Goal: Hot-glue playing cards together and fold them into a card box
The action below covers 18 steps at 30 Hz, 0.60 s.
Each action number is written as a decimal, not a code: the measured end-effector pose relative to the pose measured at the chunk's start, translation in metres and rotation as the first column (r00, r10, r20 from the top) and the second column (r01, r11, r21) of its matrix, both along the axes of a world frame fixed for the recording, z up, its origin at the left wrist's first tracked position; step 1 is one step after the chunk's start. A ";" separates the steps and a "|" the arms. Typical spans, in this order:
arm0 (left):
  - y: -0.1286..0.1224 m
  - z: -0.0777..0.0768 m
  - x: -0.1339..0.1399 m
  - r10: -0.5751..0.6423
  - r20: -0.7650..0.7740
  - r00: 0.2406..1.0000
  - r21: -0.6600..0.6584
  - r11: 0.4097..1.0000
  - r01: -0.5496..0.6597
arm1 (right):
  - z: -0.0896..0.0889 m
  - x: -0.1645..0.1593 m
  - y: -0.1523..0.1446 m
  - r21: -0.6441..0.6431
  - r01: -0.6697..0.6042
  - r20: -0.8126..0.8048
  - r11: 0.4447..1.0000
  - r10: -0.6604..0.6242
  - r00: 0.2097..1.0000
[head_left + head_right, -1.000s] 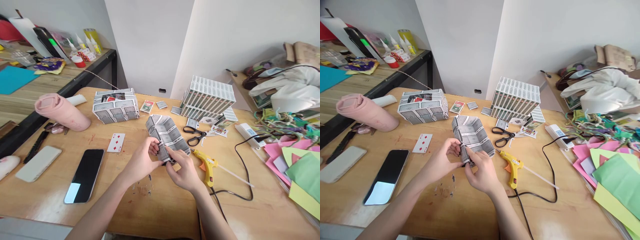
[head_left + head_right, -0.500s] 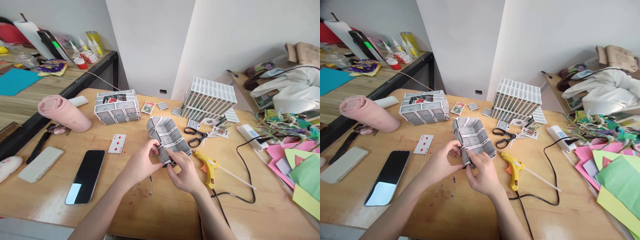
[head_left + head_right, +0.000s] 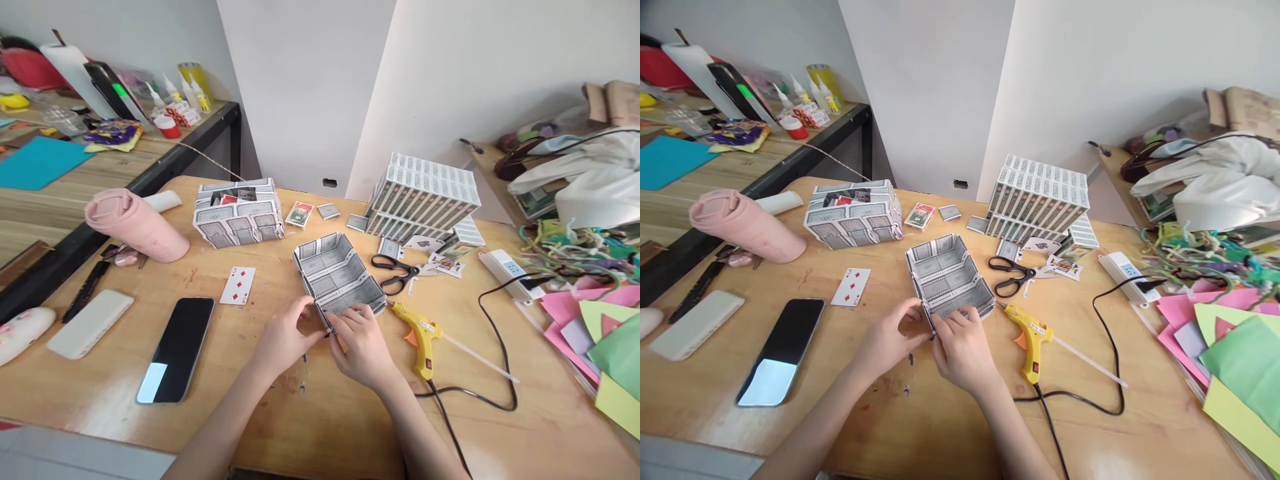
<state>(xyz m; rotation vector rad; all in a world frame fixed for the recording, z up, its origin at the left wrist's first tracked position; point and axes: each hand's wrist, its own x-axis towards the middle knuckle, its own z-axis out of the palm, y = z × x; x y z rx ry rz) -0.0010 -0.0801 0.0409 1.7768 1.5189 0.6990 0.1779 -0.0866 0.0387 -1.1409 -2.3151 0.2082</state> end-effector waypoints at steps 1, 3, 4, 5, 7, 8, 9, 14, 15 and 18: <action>-0.001 -0.005 0.001 0.011 0.029 1.000 -0.009 1.000 -0.011 | -0.002 0.000 0.000 0.002 0.002 0.004 1.000 -0.002 1.000; -0.004 -0.014 0.004 0.040 0.080 0.996 -0.024 0.999 -0.038 | -0.004 0.002 -0.001 0.001 0.011 0.006 1.000 -0.011 1.000; -0.004 -0.019 0.004 0.053 0.087 0.995 -0.024 0.998 -0.052 | -0.005 0.002 -0.001 0.000 0.015 0.007 1.000 -0.015 1.000; -0.005 -0.022 0.004 0.064 0.078 0.995 -0.016 0.998 -0.063 | -0.006 0.003 -0.002 0.000 0.019 0.008 1.000 -0.019 1.000; -0.006 -0.029 0.004 0.077 0.028 0.997 0.023 0.997 -0.077 | -0.007 0.004 -0.002 0.003 0.022 0.010 1.000 -0.022 1.000; -0.006 -0.032 0.003 0.078 0.000 0.997 0.046 0.996 -0.078 | -0.008 0.004 -0.002 0.005 0.021 0.010 1.000 -0.021 1.000; -0.006 -0.034 0.003 0.076 -0.022 0.997 0.066 0.995 -0.075 | -0.008 0.005 -0.002 0.007 0.019 0.010 1.000 -0.019 1.000; -0.005 -0.037 0.003 0.050 -0.077 0.996 0.081 0.996 -0.044 | -0.010 0.009 -0.001 0.010 0.003 -0.002 1.000 -0.003 1.000; -0.005 -0.037 0.004 0.045 -0.101 0.994 0.077 0.996 -0.038 | -0.009 0.010 -0.001 0.015 0.001 -0.010 1.000 -0.001 1.000; -0.005 -0.036 0.008 0.050 -0.188 0.981 0.071 0.997 -0.038 | -0.009 0.013 0.001 0.028 -0.001 -0.038 1.000 0.002 0.999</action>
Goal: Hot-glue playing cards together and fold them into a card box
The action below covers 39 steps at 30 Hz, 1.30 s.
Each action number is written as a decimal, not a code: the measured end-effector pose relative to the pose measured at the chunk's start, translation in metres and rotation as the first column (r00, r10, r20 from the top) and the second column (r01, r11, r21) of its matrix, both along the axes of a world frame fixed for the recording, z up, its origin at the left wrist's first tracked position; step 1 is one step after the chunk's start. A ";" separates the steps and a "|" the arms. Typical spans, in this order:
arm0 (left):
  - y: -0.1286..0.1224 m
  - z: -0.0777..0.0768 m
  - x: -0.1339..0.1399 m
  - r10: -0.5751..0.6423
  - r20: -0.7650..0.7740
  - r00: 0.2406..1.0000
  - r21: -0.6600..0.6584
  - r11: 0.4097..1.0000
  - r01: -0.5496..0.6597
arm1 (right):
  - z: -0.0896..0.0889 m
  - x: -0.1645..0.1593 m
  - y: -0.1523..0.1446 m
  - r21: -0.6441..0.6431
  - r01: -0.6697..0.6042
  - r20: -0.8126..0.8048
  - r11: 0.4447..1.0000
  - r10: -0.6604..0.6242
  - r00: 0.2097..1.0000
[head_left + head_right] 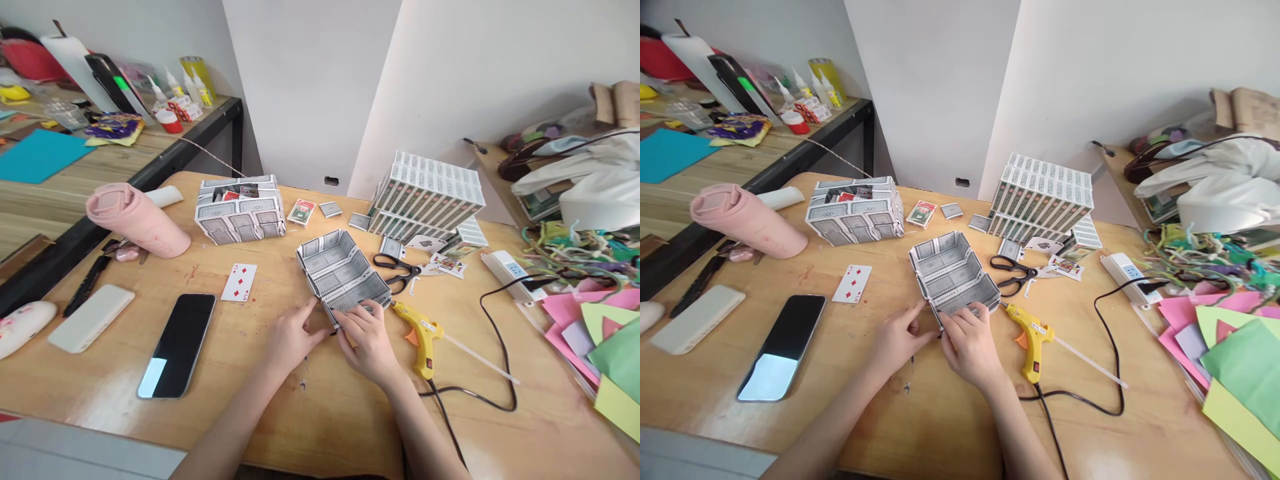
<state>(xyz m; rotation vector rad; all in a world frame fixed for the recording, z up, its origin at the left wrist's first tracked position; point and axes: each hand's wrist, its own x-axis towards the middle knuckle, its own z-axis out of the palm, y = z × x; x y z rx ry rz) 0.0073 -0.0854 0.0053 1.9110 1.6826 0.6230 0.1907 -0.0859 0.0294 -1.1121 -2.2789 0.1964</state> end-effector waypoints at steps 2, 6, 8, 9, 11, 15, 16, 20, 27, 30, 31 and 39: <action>0.000 0.000 0.003 0.019 -0.036 0.999 -0.001 1.000 -0.019 | 0.000 0.001 0.001 0.004 -0.002 -0.023 1.000 0.002 1.000; -0.002 -0.002 0.007 0.056 -0.049 0.997 0.003 0.998 -0.056 | 0.001 0.003 0.002 0.001 0.004 -0.081 1.000 -0.004 0.997; -0.003 -0.003 0.008 0.068 -0.014 0.998 0.011 0.998 -0.068 | 0.003 0.004 0.003 -0.014 0.011 -0.123 1.000 -0.012 0.992; -0.003 -0.003 0.009 0.072 0.017 0.997 0.016 0.997 -0.072 | 0.004 0.005 0.004 -0.023 0.015 -0.145 1.000 -0.018 0.989; -0.003 -0.001 0.010 0.071 0.087 0.994 0.020 0.997 -0.073 | 0.008 0.007 0.005 -0.039 0.018 -0.180 0.999 -0.024 0.983; -0.001 0.016 0.012 0.031 0.246 0.969 0.008 0.999 -0.034 | 0.017 0.012 0.007 -0.094 0.025 -0.239 0.995 -0.047 0.970; 0.001 0.023 0.012 0.017 0.285 0.959 0.004 1.000 -0.019 | 0.018 0.013 0.008 -0.113 0.028 -0.259 0.993 -0.057 0.964; 0.006 0.046 0.011 -0.019 0.305 0.952 -0.001 1.000 0.021 | 0.022 0.018 0.009 -0.166 0.039 -0.320 0.985 -0.091 0.943; 0.007 0.055 0.009 -0.045 0.191 0.980 0.166 0.986 0.012 | 0.024 0.015 0.008 -0.211 0.054 -0.333 0.976 -0.124 0.935; 0.005 0.055 0.010 -0.072 0.237 0.969 0.244 0.970 0.012 | 0.025 0.013 0.007 -0.223 0.052 -0.335 0.973 -0.126 0.934; 0.005 0.055 0.011 -0.083 0.247 0.966 0.263 0.965 0.016 | 0.025 0.012 0.007 -0.227 0.049 -0.336 0.973 -0.126 0.933; 0.004 0.053 0.010 -0.085 0.190 0.978 0.337 0.941 0.016 | 0.026 0.010 0.004 -0.236 0.042 -0.340 0.971 -0.123 0.932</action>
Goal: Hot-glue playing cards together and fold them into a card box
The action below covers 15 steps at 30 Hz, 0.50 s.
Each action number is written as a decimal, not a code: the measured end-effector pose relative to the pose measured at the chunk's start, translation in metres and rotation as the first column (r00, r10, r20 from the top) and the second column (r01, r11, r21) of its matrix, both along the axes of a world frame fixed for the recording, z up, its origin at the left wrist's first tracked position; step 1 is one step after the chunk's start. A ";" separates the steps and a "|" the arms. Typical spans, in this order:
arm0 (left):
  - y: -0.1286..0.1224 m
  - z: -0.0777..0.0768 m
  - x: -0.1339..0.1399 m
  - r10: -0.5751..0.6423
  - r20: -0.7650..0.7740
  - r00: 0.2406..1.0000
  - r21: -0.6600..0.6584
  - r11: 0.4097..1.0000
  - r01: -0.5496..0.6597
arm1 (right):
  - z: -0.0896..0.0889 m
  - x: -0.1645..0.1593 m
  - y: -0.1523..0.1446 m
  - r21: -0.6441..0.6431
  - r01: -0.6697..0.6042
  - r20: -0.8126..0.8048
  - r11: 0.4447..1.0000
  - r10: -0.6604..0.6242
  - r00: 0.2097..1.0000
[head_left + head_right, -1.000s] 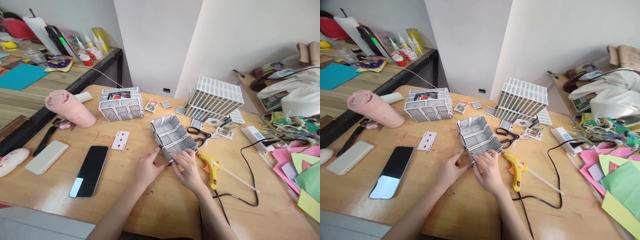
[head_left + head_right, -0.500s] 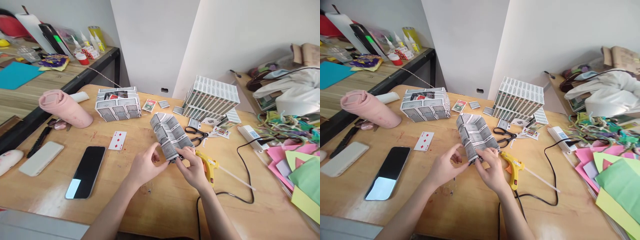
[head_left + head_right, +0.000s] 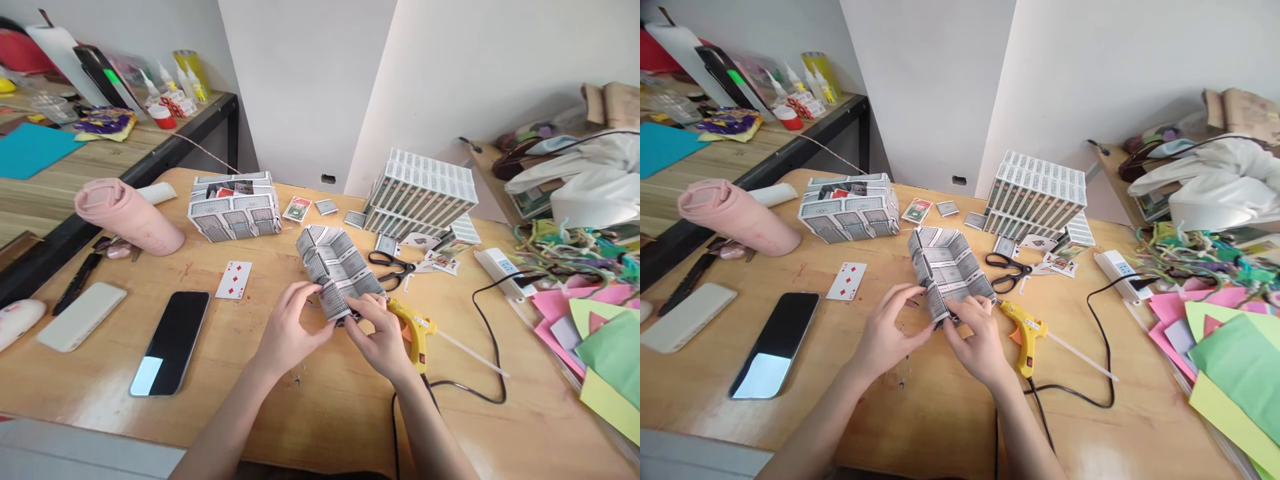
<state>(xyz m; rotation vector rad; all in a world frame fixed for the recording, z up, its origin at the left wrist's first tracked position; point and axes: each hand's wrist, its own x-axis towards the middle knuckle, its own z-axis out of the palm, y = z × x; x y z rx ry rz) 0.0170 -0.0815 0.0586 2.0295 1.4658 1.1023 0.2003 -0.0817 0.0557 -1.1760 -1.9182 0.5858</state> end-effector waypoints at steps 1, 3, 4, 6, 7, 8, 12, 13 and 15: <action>0.000 0.000 0.000 0.005 -0.015 1.000 0.023 1.000 -0.004 | 0.000 0.000 0.000 0.005 -0.002 0.001 1.000 0.002 1.000; -0.001 -0.001 0.000 0.018 -0.048 0.999 0.073 0.997 -0.014 | 0.000 -0.001 -0.001 0.016 -0.004 0.006 1.000 0.004 1.000; -0.002 -0.001 0.000 0.022 -0.062 0.998 0.091 0.996 -0.016 | 0.000 -0.002 -0.001 0.019 -0.005 0.010 1.000 0.005 1.000; -0.003 -0.001 0.001 0.024 -0.084 0.996 0.105 0.994 -0.016 | 0.001 -0.003 -0.001 0.018 -0.007 0.017 1.000 0.006 1.000; -0.004 -0.001 0.001 0.026 -0.091 0.996 0.106 0.994 -0.016 | 0.001 -0.003 -0.001 0.014 -0.007 0.022 1.000 0.007 1.000; -0.004 -0.001 0.001 0.028 -0.098 0.995 0.107 0.994 -0.018 | 0.001 -0.004 -0.001 0.013 -0.006 0.025 1.000 0.006 1.000; -0.005 0.000 0.002 0.045 -0.130 0.990 0.127 0.991 -0.028 | 0.001 -0.005 -0.001 0.021 0.002 0.030 1.000 -0.003 1.000; -0.005 0.000 0.002 0.046 -0.135 0.990 0.130 0.991 -0.028 | 0.001 -0.006 -0.001 0.023 0.006 0.030 1.000 -0.007 1.000; -0.005 0.001 0.002 0.041 -0.138 0.990 0.123 0.992 -0.024 | 0.001 -0.006 0.000 0.022 0.013 0.035 1.000 -0.014 0.999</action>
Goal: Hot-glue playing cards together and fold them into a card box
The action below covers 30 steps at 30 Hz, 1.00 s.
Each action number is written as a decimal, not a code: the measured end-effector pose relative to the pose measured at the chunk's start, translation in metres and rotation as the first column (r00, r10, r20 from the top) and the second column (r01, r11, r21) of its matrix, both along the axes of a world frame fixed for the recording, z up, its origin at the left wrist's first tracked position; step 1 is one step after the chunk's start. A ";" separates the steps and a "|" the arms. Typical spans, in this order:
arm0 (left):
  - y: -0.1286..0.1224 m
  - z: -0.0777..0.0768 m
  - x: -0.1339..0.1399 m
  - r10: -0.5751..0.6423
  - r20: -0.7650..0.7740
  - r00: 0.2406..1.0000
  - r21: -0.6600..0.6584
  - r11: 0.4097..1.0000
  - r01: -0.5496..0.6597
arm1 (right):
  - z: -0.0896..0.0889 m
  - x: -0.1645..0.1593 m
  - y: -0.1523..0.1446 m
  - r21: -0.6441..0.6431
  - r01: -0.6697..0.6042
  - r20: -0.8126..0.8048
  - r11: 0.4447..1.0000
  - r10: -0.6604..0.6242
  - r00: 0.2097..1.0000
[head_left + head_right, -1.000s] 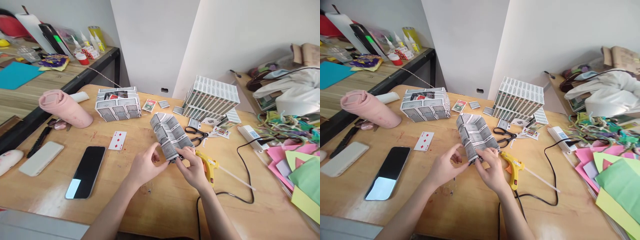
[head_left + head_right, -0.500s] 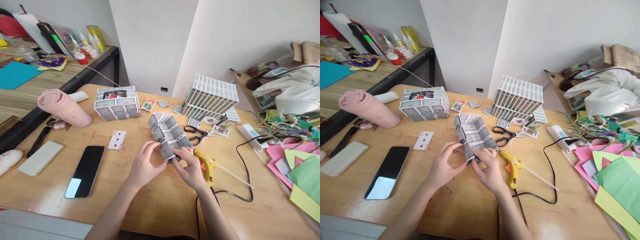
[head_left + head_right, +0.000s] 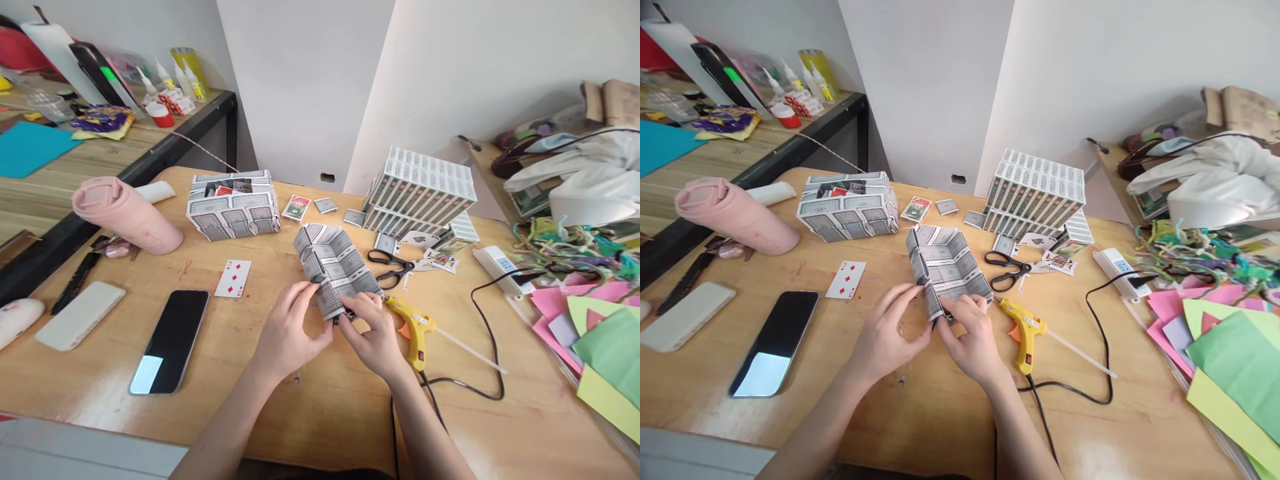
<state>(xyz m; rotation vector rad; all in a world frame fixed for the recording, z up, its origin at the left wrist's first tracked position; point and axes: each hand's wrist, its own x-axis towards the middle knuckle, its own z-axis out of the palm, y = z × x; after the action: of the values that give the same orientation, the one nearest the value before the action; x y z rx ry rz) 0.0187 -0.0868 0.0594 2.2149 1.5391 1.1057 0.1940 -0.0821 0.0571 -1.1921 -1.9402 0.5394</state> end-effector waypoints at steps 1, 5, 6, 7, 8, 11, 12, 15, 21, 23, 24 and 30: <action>0.000 0.001 0.000 -0.002 0.003 1.000 -0.009 1.000 0.002 | 0.000 0.000 0.000 -0.002 0.003 0.004 1.000 -0.003 1.000; 0.000 0.002 -0.003 -0.019 0.025 1.000 -0.055 0.998 0.020 | 0.001 -0.001 0.000 -0.020 0.010 0.017 1.000 -0.010 1.000; 0.000 0.002 -0.003 -0.023 0.028 0.999 -0.059 0.998 0.025 | 0.002 -0.001 0.000 -0.023 0.012 0.017 1.000 -0.011 1.000; 0.000 0.002 -0.004 -0.025 0.029 0.999 -0.060 0.998 0.027 | 0.002 -0.001 0.000 -0.024 0.013 0.015 1.000 -0.012 1.000; 0.000 0.002 -0.004 -0.025 0.028 0.999 -0.057 0.998 0.026 | 0.002 -0.001 0.000 -0.024 0.012 0.013 1.000 -0.012 1.000; 0.000 0.001 -0.003 -0.009 0.004 1.000 -0.024 1.000 0.009 | 0.001 0.000 0.000 -0.025 0.009 0.008 1.000 -0.009 1.000; 0.000 0.001 -0.002 0.002 -0.008 1.000 -0.006 1.000 -0.002 | 0.001 0.000 0.000 -0.026 0.010 0.006 1.000 -0.010 1.000; 0.000 0.000 0.001 0.045 -0.059 0.997 0.067 0.997 -0.041 | 0.001 -0.003 0.000 -0.021 0.024 -0.005 0.999 -0.024 1.000; -0.004 -0.003 0.011 0.130 -0.139 0.982 0.133 0.985 -0.112 | 0.001 -0.018 -0.003 -0.001 0.081 -0.025 0.997 -0.081 0.996; -0.005 -0.003 0.014 0.152 -0.139 0.979 0.074 0.987 -0.142 | 0.001 -0.024 -0.004 -0.021 0.091 -0.023 0.996 -0.092 0.996; -0.006 -0.002 0.015 0.158 -0.136 0.978 0.031 0.987 -0.155 | 0.001 -0.027 -0.005 -0.029 0.093 -0.020 0.995 -0.094 0.995; -0.004 0.000 0.014 0.170 -0.082 0.982 -0.111 0.978 -0.179 | 0.001 -0.034 -0.007 -0.053 0.104 -0.022 0.993 -0.105 0.994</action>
<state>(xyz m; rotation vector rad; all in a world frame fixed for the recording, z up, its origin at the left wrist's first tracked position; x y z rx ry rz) 0.0323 -0.0908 0.0595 2.0957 1.8101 0.9614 0.1601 -0.0888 0.0581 -1.3054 -1.8419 0.5491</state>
